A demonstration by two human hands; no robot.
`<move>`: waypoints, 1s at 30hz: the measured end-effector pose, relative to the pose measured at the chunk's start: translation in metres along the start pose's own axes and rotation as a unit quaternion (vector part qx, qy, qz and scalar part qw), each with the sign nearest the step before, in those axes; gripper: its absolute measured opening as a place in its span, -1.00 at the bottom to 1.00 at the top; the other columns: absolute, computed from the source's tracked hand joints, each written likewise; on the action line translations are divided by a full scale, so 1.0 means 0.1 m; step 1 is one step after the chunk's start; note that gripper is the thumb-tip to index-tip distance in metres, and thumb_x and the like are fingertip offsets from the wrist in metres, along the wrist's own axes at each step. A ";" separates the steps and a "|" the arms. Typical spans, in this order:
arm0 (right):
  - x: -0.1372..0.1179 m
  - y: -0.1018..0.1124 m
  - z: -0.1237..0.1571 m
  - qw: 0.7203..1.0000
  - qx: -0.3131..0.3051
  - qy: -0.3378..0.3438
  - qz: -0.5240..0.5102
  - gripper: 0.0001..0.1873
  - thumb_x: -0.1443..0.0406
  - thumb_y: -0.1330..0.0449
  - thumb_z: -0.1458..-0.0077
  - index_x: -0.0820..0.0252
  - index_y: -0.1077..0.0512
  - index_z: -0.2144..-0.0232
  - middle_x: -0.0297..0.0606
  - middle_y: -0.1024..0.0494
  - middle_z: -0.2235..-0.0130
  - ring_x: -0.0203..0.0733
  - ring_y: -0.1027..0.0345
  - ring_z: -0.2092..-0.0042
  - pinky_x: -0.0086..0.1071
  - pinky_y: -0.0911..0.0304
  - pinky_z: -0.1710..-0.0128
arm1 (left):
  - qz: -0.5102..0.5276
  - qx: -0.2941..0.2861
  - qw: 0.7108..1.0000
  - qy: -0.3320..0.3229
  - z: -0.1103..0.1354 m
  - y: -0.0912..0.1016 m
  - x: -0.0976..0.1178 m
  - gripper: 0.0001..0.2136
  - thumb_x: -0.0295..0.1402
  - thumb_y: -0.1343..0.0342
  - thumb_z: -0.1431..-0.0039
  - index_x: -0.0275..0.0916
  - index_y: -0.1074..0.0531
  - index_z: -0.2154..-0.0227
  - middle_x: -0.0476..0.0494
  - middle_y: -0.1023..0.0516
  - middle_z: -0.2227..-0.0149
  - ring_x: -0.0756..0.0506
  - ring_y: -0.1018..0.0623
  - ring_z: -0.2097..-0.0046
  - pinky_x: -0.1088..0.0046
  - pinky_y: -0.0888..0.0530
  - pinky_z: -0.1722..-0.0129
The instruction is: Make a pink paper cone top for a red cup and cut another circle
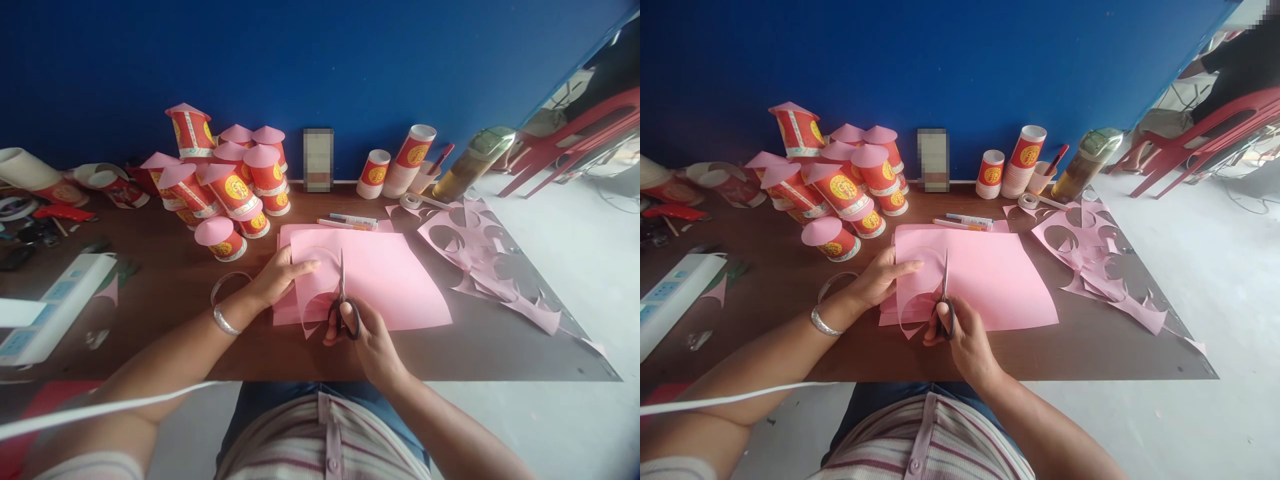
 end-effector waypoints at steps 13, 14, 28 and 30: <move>-0.01 0.03 0.02 1.000 -0.015 -0.003 0.007 -0.41 -0.22 -0.22 -0.25 0.17 -0.43 0.42 -0.37 -0.48 0.52 -0.27 -0.44 0.47 -0.37 -0.47 0.38 | 0.036 0.025 0.999 0.027 -0.01 0.03 0.00 -0.57 -0.26 -0.44 -0.04 -0.35 -0.60 0.04 -0.27 -0.72 0.10 -0.20 -0.67 0.15 0.35 -0.56 0.12; -0.01 0.04 0.02 1.000 -0.015 -0.004 0.009 -0.41 -0.22 -0.23 -0.24 0.17 -0.43 0.41 -0.37 -0.48 0.52 -0.27 -0.44 0.47 -0.37 -0.47 0.37 | 0.038 0.029 0.998 0.030 -0.01 0.03 0.00 -0.57 -0.26 -0.45 -0.04 -0.34 -0.60 0.04 -0.26 -0.72 0.10 -0.19 -0.67 0.16 0.35 -0.56 0.12; 0.02 0.06 0.02 1.000 -0.005 -0.010 -0.006 -0.44 -0.21 -0.26 -0.22 0.18 -0.47 0.25 -0.42 -0.45 0.49 -0.29 -0.44 0.48 -0.37 -0.50 0.37 | 0.034 0.030 0.998 0.040 -0.01 0.03 -0.01 -0.57 -0.24 -0.45 -0.04 -0.36 -0.59 0.06 -0.25 -0.71 0.12 -0.21 -0.66 0.13 0.38 -0.54 0.14; 0.02 0.07 0.02 1.000 -0.005 -0.010 -0.004 -0.44 -0.21 -0.26 -0.23 0.18 -0.48 0.21 -0.42 -0.45 0.49 -0.29 -0.44 0.48 -0.37 -0.49 0.37 | 0.037 0.036 0.998 0.046 -0.02 0.04 -0.01 -0.58 -0.25 -0.46 -0.03 -0.36 -0.59 0.08 -0.23 -0.71 0.14 -0.18 -0.65 0.16 0.40 -0.53 0.17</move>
Point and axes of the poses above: each hand's wrist, its own z-axis away from the middle knuckle, its own y-axis out of the back of the hand, x = y × z, the point moved 1 cm from there along -z, towards the middle knuckle
